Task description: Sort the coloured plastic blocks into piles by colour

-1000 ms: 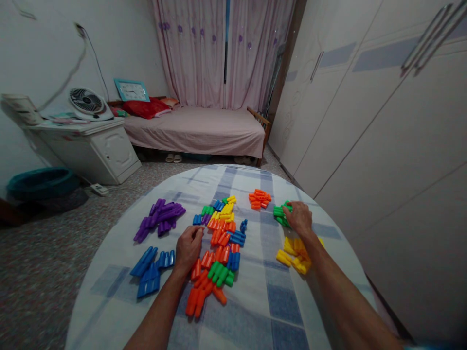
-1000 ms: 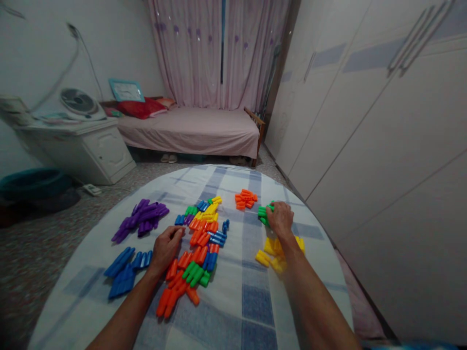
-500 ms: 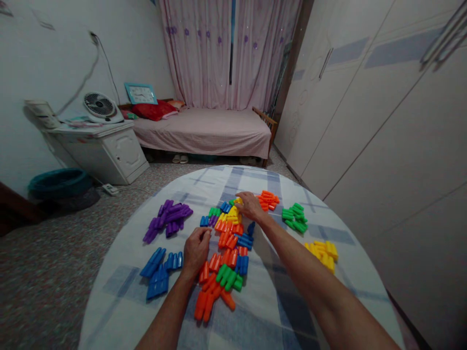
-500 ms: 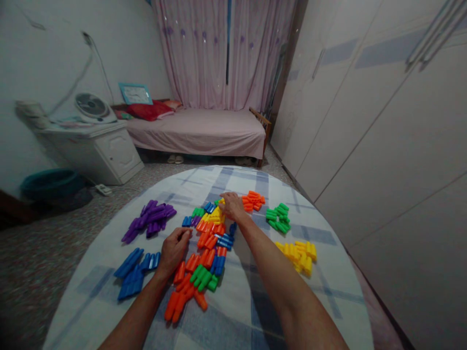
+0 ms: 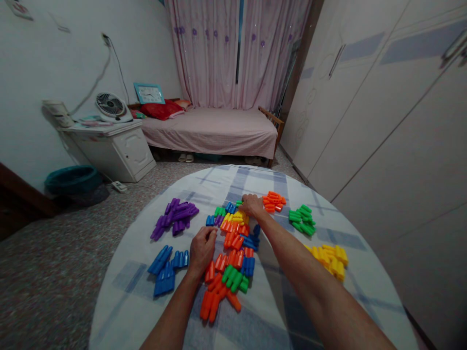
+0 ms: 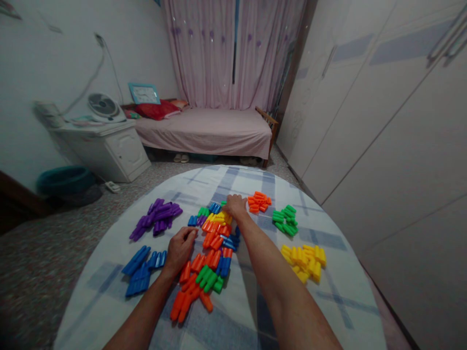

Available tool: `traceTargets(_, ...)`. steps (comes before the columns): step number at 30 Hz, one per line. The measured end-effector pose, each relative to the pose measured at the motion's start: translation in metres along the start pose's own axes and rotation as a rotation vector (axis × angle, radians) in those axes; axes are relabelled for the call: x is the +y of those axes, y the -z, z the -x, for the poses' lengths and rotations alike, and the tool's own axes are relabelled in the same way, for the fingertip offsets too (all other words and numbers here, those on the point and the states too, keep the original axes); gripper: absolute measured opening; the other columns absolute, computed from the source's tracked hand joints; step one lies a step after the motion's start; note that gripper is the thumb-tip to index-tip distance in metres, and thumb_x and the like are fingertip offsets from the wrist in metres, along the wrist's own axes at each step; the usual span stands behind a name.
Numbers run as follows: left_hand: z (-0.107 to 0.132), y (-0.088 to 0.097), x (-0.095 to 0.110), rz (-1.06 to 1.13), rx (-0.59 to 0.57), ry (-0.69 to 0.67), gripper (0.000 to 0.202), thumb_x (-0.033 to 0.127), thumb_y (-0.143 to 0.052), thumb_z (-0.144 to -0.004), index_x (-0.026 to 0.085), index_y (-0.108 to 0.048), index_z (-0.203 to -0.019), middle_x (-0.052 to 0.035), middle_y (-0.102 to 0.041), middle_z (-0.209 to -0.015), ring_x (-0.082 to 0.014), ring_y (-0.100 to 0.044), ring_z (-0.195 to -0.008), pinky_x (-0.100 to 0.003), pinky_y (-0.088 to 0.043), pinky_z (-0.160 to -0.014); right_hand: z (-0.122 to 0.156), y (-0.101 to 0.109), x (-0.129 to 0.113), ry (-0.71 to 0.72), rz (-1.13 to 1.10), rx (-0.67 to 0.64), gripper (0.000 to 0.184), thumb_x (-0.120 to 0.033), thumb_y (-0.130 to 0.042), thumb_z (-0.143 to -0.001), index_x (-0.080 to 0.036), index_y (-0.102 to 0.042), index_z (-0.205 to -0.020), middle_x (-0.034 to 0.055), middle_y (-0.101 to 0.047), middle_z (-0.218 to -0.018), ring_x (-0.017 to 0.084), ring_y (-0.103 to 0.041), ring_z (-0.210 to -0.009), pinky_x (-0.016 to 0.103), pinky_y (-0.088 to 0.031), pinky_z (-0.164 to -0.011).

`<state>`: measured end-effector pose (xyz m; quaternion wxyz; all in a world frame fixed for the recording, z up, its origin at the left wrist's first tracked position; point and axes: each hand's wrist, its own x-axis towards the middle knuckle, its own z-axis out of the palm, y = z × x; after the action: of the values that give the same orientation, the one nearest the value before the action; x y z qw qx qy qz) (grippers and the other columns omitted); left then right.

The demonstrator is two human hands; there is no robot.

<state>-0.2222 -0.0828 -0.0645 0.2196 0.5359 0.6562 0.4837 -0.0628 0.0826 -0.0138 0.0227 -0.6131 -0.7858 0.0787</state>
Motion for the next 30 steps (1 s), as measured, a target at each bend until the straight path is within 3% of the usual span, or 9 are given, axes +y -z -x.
traceTargets(10, 0.000, 0.001, 0.003, -0.020, 0.004, 0.003, 0.031, 0.038, -0.044, -0.084, 0.018, -0.068, -0.085, -0.0051, -0.069, -0.086, -0.0192, -0.063, -0.082, -0.030, -0.047, -0.076, 0.031, 0.016, 0.020, -0.011, -0.229, 0.185, 0.024, -0.029, -0.046, -0.089, -0.020, -0.059, -0.108, 0.0041, -0.068, -0.108, 0.016, -0.061, -0.097, 0.026, -0.041, -0.078)
traceTargets(14, -0.001, 0.001, 0.002, -0.028, 0.005, -0.002, 0.031, 0.037, -0.045, -0.083, 0.018, -0.068, -0.086, -0.0052, -0.070, -0.087, -0.0192, -0.063, -0.082, -0.030, -0.047, -0.076, 0.049, 0.026, 0.062, -0.040, -0.426, 0.327, 0.019, -0.026, -0.050, -0.086, -0.018, -0.062, -0.099, 0.0032, -0.070, -0.098, 0.015, -0.063, -0.089, 0.024, -0.042, -0.077)
traceTargets(18, 0.000, 0.002, 0.002, -0.037, 0.000, 0.002, 0.031, 0.038, -0.045, -0.083, 0.018, -0.068, -0.087, -0.0051, -0.070, -0.088, -0.0194, -0.063, -0.083, -0.030, -0.047, -0.077, 0.065, 0.036, 0.121, -0.237, -0.344, 0.422, 0.024, -0.028, -0.051, -0.085, -0.019, -0.063, -0.103, 0.0052, -0.071, -0.097, 0.018, -0.064, -0.090, 0.026, -0.043, -0.076)
traceTargets(23, -0.001, 0.001, -0.001, -0.021, -0.005, 0.007, 0.031, 0.039, -0.045, -0.083, 0.018, -0.068, -0.088, -0.0053, -0.069, -0.089, -0.0197, -0.063, -0.085, -0.030, -0.047, -0.079, 0.080, 0.043, 0.170, -0.441, -0.162, 0.353, 0.029, -0.029, -0.048, -0.085, -0.021, -0.064, -0.108, 0.0076, -0.071, -0.102, 0.022, -0.064, -0.095, 0.030, -0.043, -0.075)
traceTargets(30, -0.001, 0.000, -0.003, -0.009, -0.022, 0.024, 0.032, 0.040, -0.045, -0.083, 0.017, -0.067, -0.089, -0.0062, -0.069, -0.090, -0.0205, -0.062, -0.086, -0.032, -0.046, -0.080, 0.091, 0.030, 0.184, -0.468, -0.054, 0.266, 0.031, -0.028, -0.046, -0.086, -0.021, -0.066, -0.108, 0.0094, -0.069, -0.109, 0.025, -0.061, -0.103, 0.034, -0.043, -0.078)
